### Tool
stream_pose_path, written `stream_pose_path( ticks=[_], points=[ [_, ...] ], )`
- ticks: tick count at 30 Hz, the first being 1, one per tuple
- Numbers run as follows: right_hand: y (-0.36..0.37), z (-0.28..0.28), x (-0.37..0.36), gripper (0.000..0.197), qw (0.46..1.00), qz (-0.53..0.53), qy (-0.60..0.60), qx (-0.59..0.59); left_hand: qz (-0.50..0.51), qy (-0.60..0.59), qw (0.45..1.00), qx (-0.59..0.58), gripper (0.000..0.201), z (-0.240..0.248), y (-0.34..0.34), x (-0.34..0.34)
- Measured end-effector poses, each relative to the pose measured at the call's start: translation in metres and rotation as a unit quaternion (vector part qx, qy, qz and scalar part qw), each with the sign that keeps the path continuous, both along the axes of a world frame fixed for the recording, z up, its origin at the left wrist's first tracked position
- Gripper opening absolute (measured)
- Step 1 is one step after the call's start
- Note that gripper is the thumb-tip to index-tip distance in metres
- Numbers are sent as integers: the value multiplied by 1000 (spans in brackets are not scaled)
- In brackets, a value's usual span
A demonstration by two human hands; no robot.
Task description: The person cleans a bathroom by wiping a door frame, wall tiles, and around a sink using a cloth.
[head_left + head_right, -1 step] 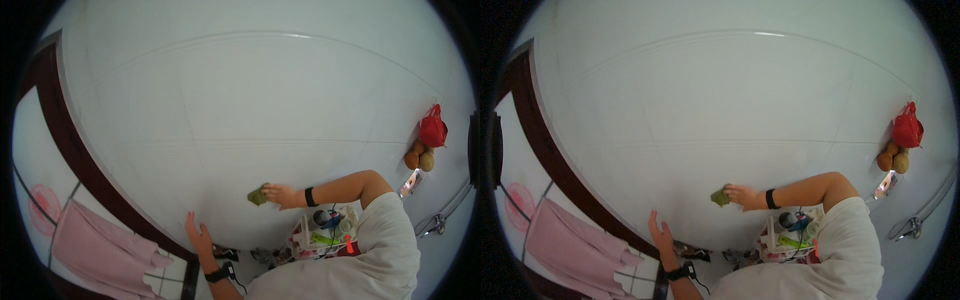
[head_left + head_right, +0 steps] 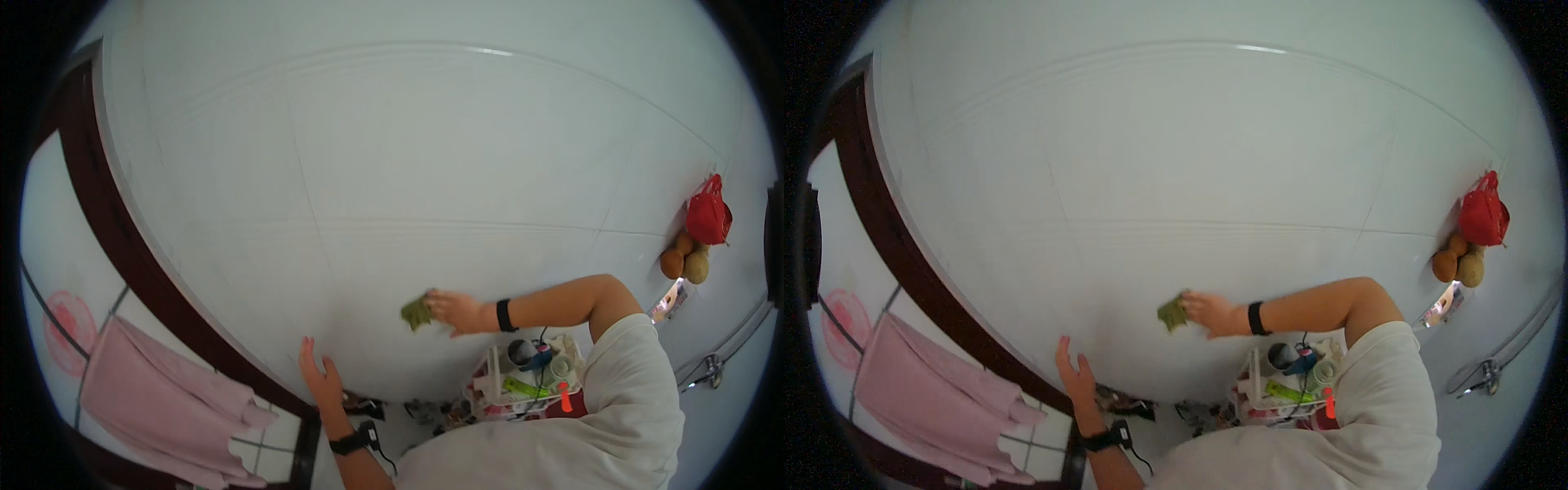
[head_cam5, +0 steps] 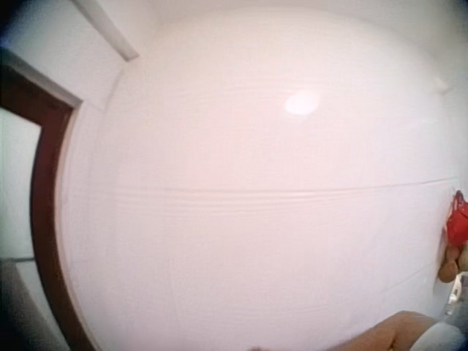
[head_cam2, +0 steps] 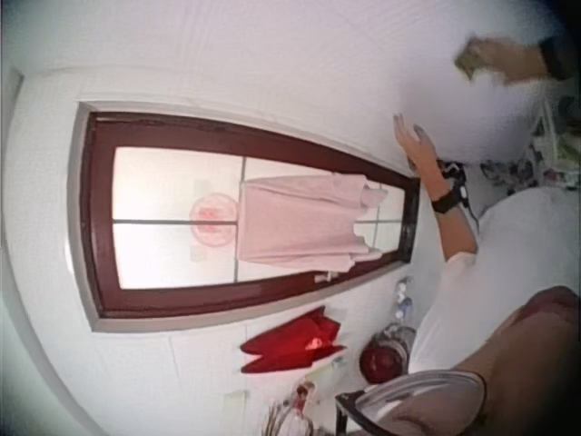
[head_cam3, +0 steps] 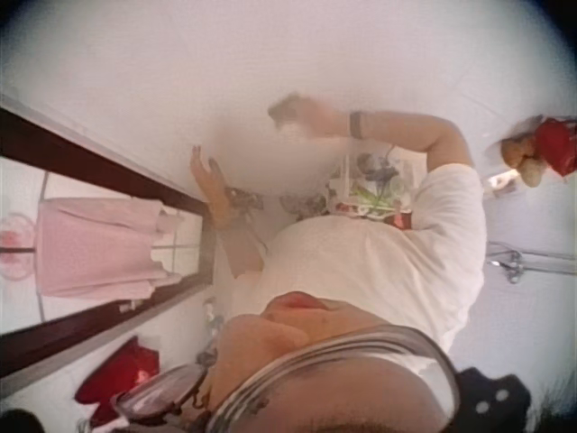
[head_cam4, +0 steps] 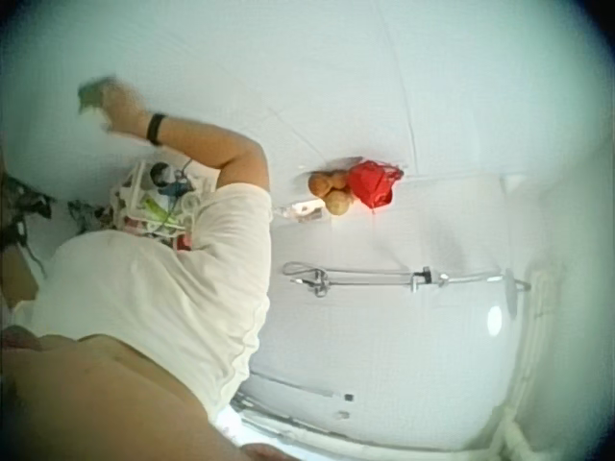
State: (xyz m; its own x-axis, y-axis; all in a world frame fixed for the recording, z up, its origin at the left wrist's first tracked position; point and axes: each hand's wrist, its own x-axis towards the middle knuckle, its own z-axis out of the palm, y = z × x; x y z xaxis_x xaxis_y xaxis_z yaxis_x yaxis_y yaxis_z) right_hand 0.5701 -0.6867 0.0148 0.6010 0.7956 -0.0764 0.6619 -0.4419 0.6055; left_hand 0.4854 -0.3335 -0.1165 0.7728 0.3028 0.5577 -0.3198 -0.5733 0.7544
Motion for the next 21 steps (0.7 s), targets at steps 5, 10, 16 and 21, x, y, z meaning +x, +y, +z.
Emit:
stream_pose_path(
  ticks=[5,10,16,21],
  points=[
    [-15,221,8,67,919,69,-261,287,-27,-1,999,46,47,6,-8,-11],
    [-71,373,-31,74,798,-241,-380,400,-65,24,996,51,46,-2,-12,3],
    [-75,342,-13,79,821,-125,-440,341,-102,15,994,41,47,6,-10,54],
    [42,163,16,81,931,24,-247,266,-109,-4,994,17,49,6,31,83]
  ],
)
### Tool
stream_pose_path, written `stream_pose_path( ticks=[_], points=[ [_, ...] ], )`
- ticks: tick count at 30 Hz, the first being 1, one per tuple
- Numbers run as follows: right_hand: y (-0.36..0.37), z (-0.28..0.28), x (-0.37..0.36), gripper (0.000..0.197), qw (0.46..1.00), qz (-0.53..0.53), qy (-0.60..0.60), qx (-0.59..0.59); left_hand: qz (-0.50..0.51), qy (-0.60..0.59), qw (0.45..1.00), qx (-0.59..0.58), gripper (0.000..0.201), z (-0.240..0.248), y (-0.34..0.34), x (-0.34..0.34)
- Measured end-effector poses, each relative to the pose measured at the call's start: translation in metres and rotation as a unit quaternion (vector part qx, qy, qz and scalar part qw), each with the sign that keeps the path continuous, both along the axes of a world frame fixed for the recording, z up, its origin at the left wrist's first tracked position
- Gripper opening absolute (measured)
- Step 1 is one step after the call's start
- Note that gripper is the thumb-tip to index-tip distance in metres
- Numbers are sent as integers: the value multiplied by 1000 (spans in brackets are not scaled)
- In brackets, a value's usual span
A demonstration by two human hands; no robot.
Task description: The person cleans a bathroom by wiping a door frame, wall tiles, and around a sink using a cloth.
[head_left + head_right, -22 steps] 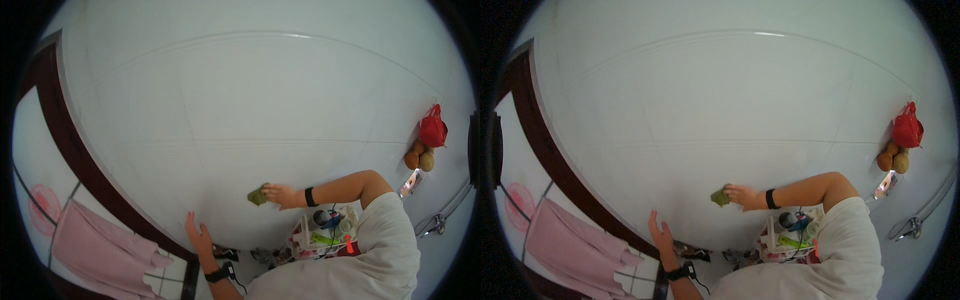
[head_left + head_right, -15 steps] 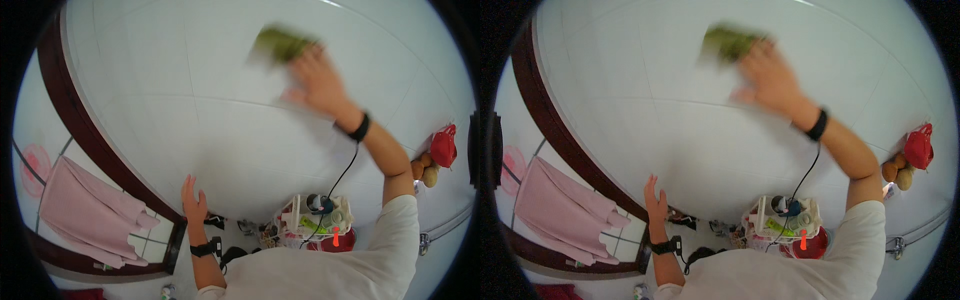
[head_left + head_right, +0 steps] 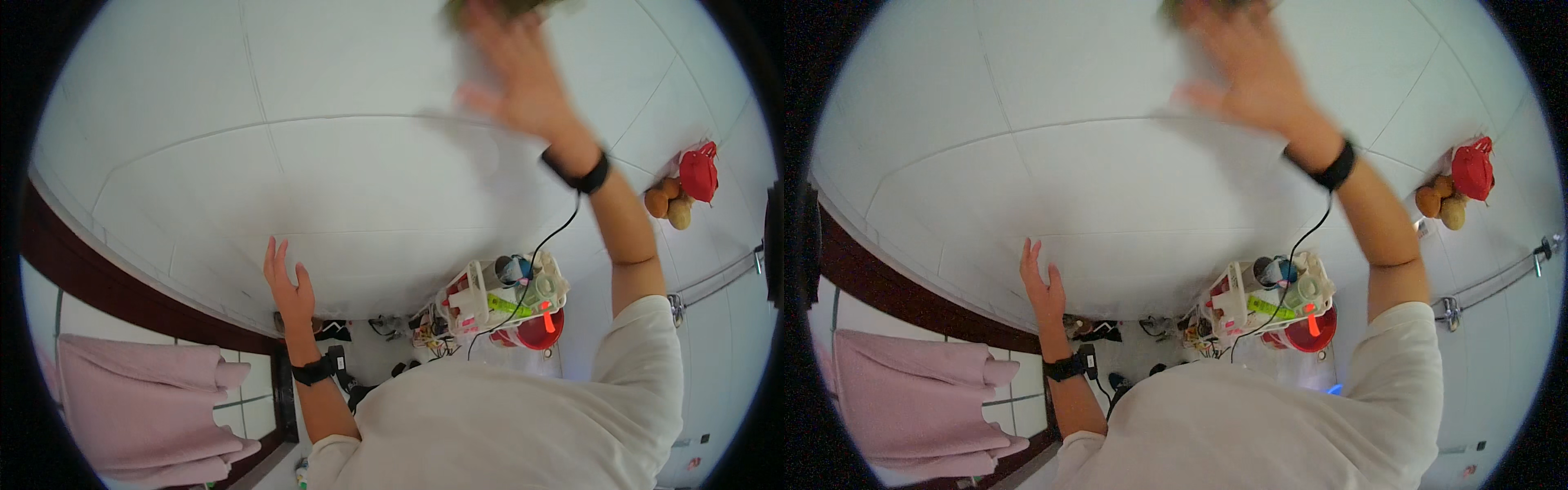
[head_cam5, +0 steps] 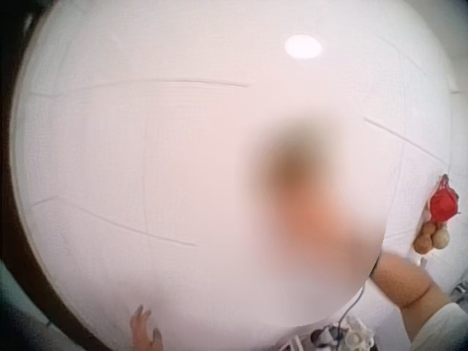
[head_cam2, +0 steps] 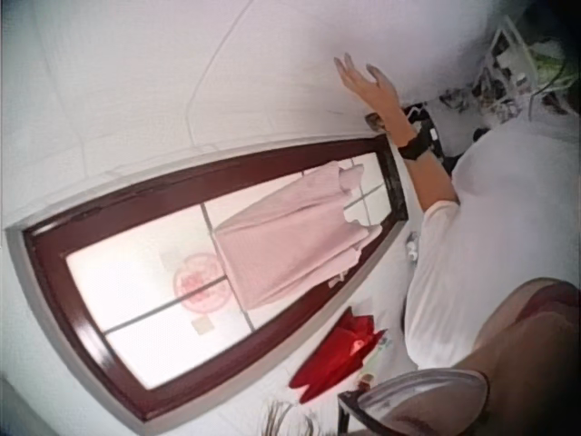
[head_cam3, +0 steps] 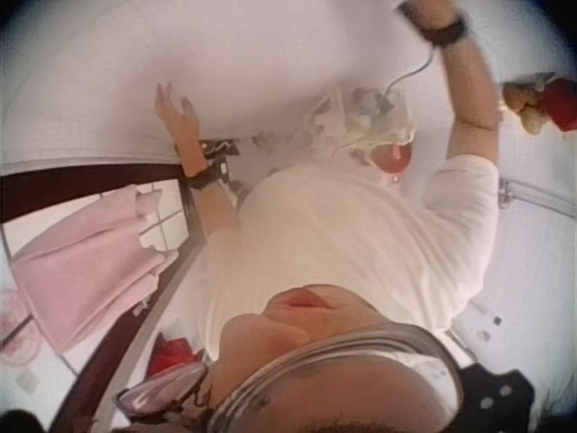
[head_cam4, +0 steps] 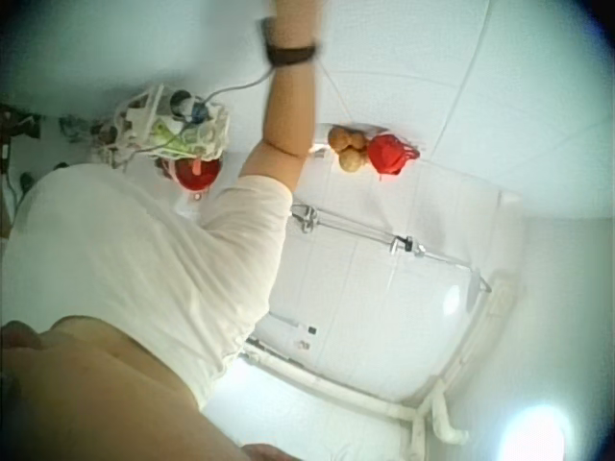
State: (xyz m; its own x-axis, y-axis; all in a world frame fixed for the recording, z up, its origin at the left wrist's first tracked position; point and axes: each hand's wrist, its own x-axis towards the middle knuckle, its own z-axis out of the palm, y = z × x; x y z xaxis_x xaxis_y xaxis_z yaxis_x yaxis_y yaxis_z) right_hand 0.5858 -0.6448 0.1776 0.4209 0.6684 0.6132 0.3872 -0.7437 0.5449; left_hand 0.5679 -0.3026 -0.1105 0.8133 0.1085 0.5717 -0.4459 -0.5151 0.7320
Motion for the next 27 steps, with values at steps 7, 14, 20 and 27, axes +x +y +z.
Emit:
stream_pose_path(
  ticks=[7,14,20,27],
  points=[
    [59,-320,23,73,862,-81,259,-429,17,-17,1000,-10,49,2,51,46],
    [97,-295,26,64,913,-83,291,-273,10,8,1000,-12,51,1,102,58],
    [115,79,66,63,987,-89,-137,-1,10,-21,999,-40,53,6,114,80],
    [154,278,74,83,951,-172,-198,162,-30,-86,993,-79,56,10,104,99]
  ],
)
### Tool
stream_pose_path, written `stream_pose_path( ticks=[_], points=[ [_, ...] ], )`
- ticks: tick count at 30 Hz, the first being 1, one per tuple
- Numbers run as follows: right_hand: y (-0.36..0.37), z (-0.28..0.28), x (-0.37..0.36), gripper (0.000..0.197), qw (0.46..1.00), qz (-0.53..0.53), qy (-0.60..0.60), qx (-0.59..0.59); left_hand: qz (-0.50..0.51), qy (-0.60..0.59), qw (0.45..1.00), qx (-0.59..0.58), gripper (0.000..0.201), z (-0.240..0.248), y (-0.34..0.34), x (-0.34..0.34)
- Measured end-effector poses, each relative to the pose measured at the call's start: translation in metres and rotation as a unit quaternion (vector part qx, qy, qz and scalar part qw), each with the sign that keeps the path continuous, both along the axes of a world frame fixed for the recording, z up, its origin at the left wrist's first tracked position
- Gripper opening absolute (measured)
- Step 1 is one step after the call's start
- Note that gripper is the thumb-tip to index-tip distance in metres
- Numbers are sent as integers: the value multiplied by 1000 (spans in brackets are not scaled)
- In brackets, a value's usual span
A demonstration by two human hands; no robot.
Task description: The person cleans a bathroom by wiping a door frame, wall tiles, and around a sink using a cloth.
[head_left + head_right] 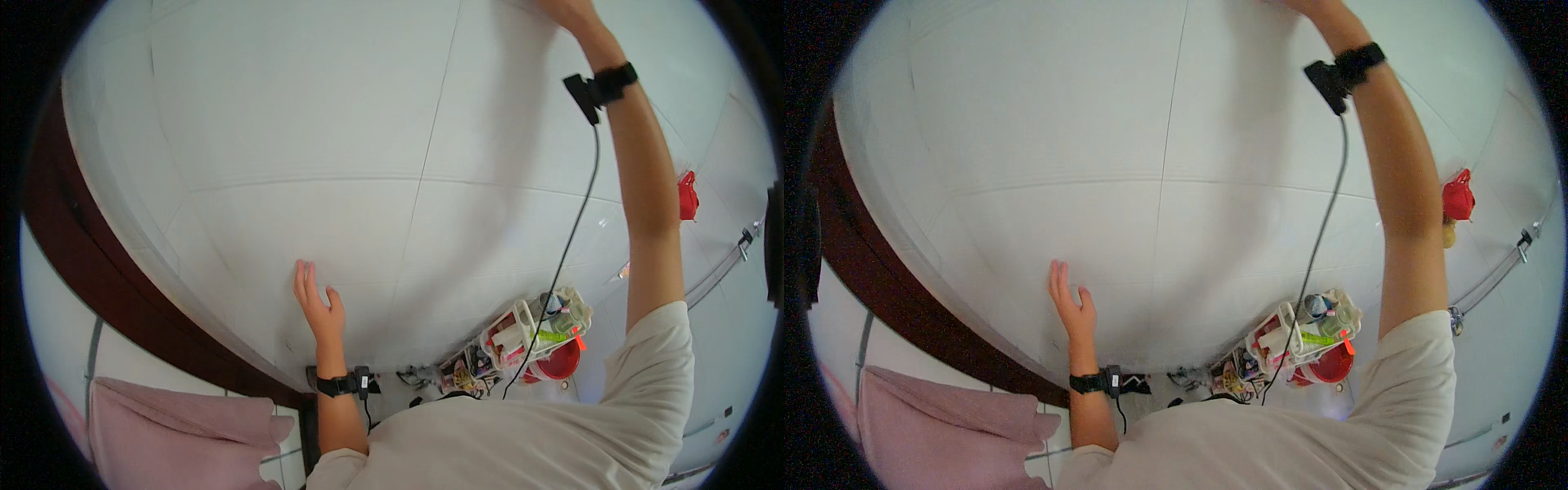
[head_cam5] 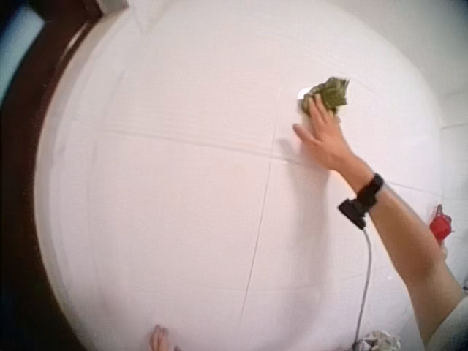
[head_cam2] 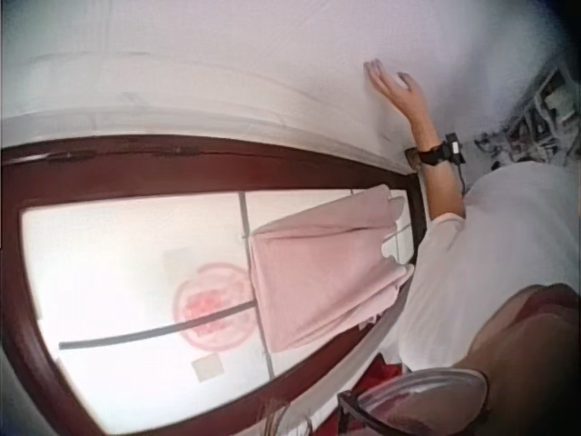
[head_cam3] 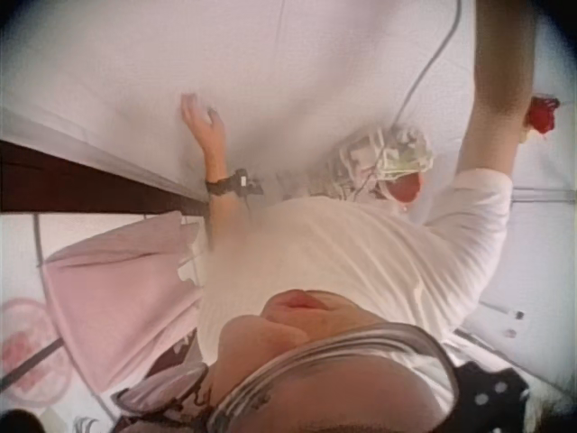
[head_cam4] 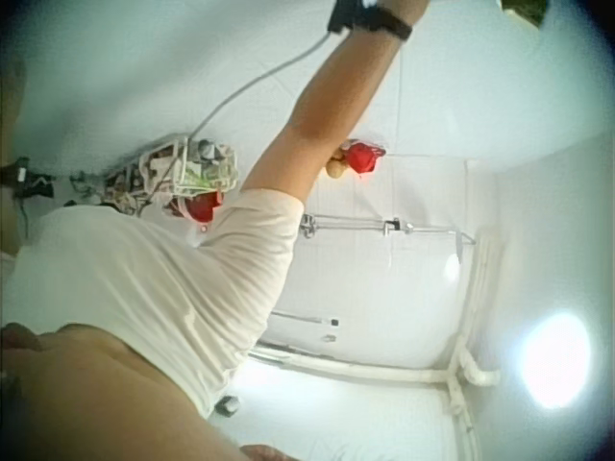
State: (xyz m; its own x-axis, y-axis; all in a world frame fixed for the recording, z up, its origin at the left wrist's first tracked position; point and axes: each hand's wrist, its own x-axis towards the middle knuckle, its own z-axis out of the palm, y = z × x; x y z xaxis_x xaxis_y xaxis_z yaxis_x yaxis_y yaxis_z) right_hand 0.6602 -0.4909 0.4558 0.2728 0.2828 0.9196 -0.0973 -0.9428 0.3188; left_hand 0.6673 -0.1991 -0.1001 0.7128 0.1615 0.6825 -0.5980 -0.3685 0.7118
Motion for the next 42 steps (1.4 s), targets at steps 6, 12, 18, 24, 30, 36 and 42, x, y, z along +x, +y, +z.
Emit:
stream_pose_path(
  ticks=[6,12,18,24,30,36,42],
  points=[
    [100,-164,21,99,948,158,173,-218,35,50,998,12,56,-19,34,-28],
    [12,-492,-9,92,744,27,498,-445,53,67,996,-32,53,-26,63,-45],
    [-4,-536,-27,83,715,62,516,-467,52,105,993,-7,54,-31,78,-41],
    [90,-228,29,80,939,204,166,-222,54,52,996,54,63,-29,68,-10],
    [159,-6,29,87,994,59,-23,-92,-2,32,998,57,67,-27,53,2],
    [253,-95,91,88,959,159,66,-223,-6,99,994,35,64,-33,57,-28],
    [269,-355,82,75,842,197,336,-373,28,106,993,37,62,-47,70,-51]
  ],
)
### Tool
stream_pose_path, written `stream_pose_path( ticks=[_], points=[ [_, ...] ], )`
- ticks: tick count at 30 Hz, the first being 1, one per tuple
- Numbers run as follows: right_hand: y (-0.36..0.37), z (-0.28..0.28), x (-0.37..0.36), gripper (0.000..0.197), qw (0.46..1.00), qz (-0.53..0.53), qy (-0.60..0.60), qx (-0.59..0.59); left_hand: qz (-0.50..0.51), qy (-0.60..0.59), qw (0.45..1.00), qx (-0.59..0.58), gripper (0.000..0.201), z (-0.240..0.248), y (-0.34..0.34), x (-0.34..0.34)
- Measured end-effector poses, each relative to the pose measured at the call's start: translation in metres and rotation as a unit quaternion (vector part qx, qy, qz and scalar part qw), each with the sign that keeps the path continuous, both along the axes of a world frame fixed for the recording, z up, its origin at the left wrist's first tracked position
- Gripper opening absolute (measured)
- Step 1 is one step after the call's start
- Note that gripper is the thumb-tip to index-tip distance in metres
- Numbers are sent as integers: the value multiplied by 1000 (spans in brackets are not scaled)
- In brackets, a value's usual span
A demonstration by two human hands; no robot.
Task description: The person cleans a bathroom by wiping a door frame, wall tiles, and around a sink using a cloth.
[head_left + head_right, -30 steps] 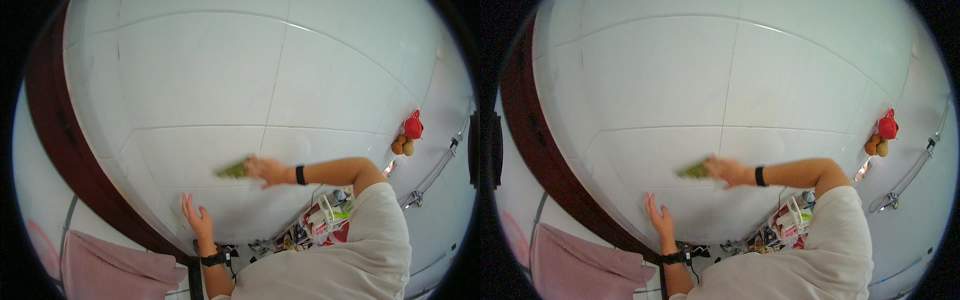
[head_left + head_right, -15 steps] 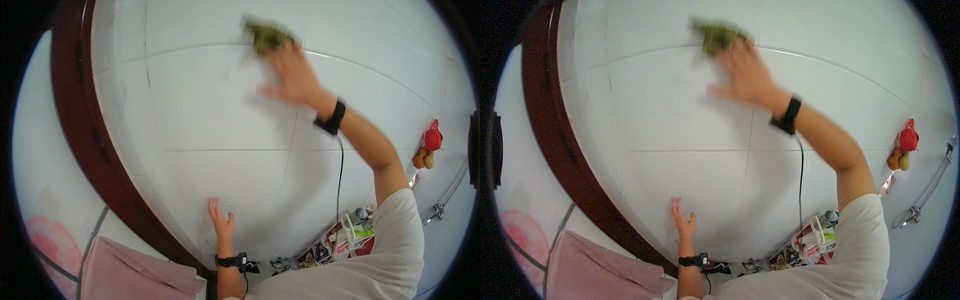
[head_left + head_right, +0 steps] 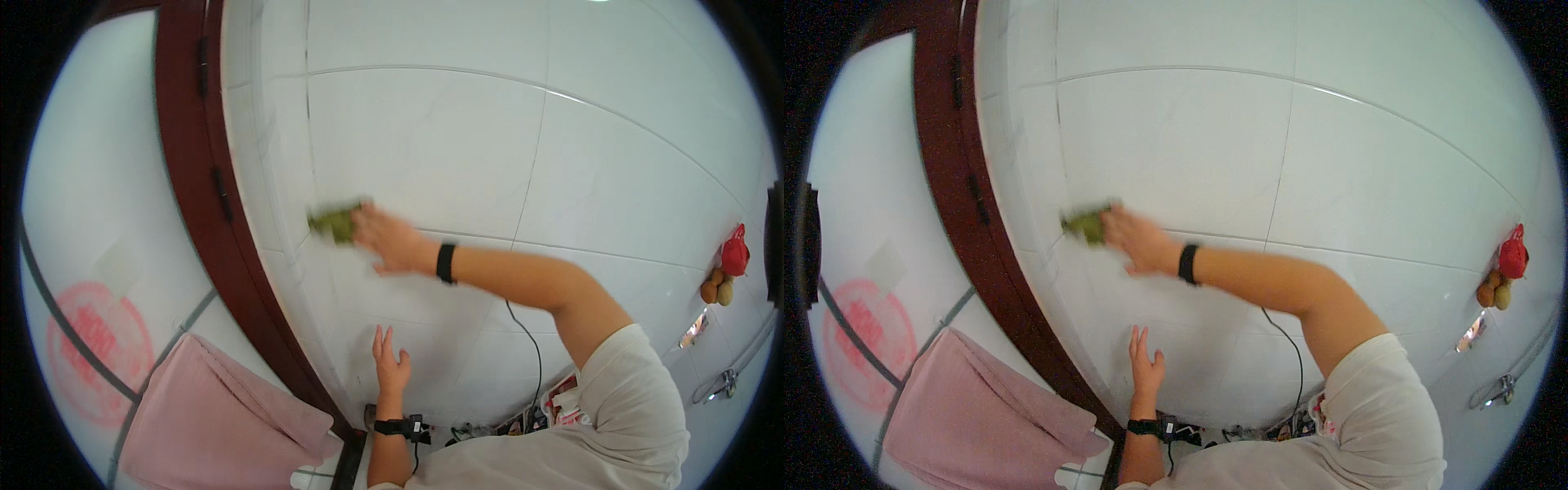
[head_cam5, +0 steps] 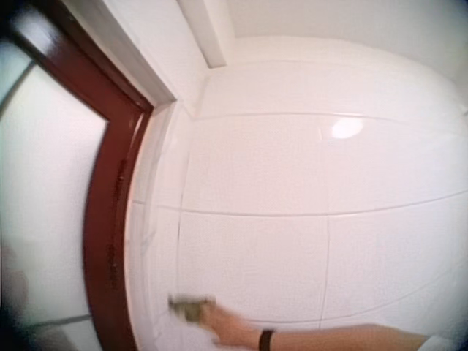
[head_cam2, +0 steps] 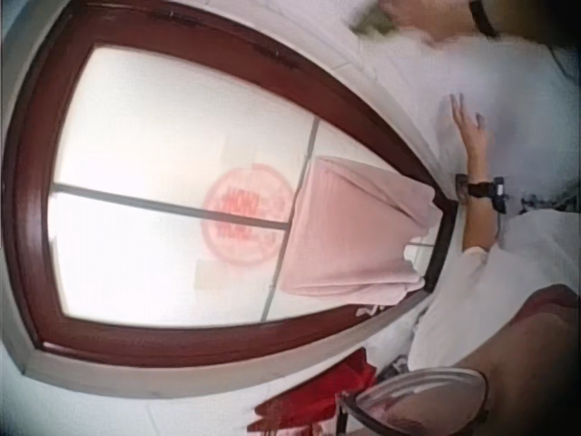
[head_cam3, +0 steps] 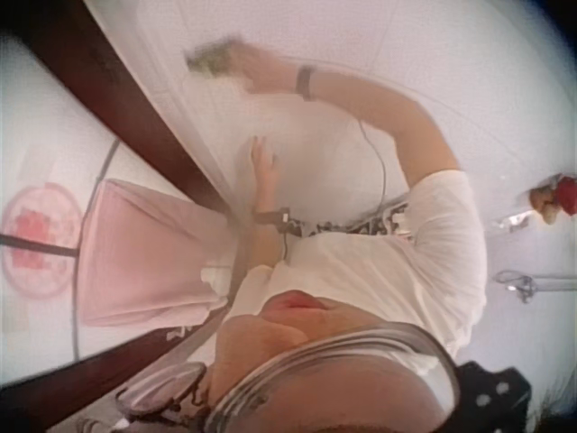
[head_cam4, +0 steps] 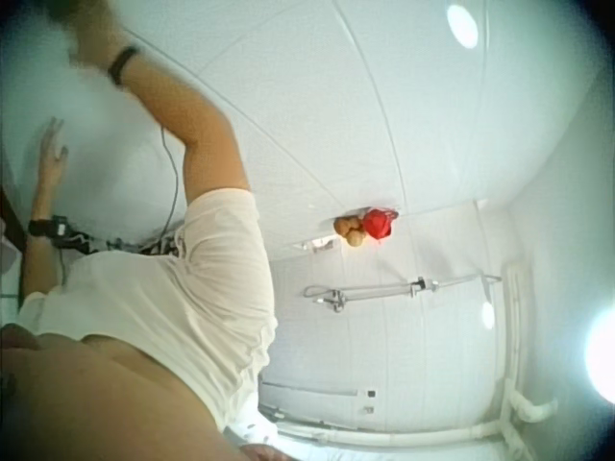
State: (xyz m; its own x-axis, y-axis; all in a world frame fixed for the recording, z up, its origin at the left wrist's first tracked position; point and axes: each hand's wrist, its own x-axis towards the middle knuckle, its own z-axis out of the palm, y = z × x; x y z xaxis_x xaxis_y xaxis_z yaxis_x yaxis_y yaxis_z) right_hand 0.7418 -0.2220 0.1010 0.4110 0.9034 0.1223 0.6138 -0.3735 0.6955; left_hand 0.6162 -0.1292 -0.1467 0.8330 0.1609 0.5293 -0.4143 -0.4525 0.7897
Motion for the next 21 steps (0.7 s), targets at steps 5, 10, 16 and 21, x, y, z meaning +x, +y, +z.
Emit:
stream_pose_path(
  ticks=[5,10,16,21],
  points=[
    [-47,-119,-17,63,974,-4,31,-224,31,35,999,-2,62,-16,28,-9],
    [-32,3,3,67,987,88,34,127,41,-1,999,12,60,4,33,-2],
    [-33,309,15,70,883,-15,-382,271,10,-33,999,4,56,40,14,0],
    [-5,344,3,77,887,-54,-321,327,13,11,1000,-16,55,30,5,-11]
  ],
)
